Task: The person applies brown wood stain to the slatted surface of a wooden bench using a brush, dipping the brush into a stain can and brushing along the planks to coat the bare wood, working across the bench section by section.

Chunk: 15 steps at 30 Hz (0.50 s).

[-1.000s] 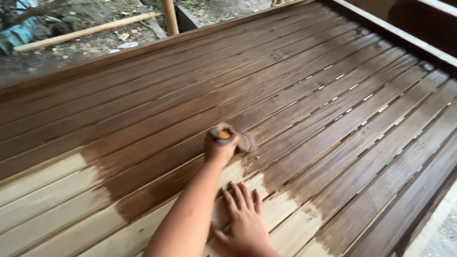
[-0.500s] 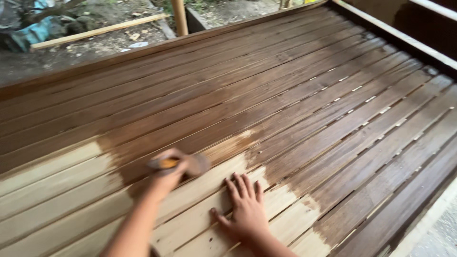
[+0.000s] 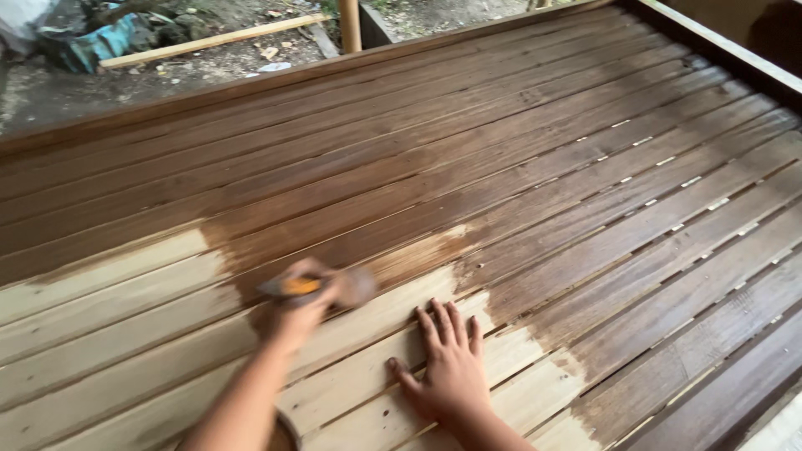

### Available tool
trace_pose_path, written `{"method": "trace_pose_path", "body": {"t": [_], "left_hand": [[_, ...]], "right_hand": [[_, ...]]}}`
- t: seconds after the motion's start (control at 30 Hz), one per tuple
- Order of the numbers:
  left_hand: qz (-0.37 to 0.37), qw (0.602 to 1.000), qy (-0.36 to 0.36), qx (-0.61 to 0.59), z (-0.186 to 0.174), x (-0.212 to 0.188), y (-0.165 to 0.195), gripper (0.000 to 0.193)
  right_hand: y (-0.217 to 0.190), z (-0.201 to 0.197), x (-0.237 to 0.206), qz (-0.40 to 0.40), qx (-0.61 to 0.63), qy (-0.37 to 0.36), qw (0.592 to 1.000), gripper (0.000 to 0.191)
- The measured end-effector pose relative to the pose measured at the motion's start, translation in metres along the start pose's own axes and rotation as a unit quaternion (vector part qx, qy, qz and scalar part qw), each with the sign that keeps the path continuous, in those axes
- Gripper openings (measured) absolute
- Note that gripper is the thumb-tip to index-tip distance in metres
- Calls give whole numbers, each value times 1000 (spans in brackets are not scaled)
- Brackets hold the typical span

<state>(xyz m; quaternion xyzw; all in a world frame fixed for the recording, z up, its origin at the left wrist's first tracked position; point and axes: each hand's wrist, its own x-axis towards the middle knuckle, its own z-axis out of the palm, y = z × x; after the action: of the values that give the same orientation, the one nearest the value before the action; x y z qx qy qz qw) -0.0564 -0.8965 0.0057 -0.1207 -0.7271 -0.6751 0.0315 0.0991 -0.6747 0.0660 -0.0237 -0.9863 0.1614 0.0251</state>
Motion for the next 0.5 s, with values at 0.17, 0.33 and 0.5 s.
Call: {"method": "trace_pose_path", "body": {"t": [0.17, 0.33, 0.5], "left_hand": [[55, 996, 21, 64, 178, 77, 3, 15], [-25, 989, 25, 147, 243, 104, 37, 19], [-61, 994, -18, 91, 168, 81, 23, 15]], "right_hand": [[12, 16, 4, -13, 18, 9, 1000, 95], [22, 32, 12, -87, -81, 105, 987, 86], [14, 19, 6, -23, 7, 22, 999, 95]]}}
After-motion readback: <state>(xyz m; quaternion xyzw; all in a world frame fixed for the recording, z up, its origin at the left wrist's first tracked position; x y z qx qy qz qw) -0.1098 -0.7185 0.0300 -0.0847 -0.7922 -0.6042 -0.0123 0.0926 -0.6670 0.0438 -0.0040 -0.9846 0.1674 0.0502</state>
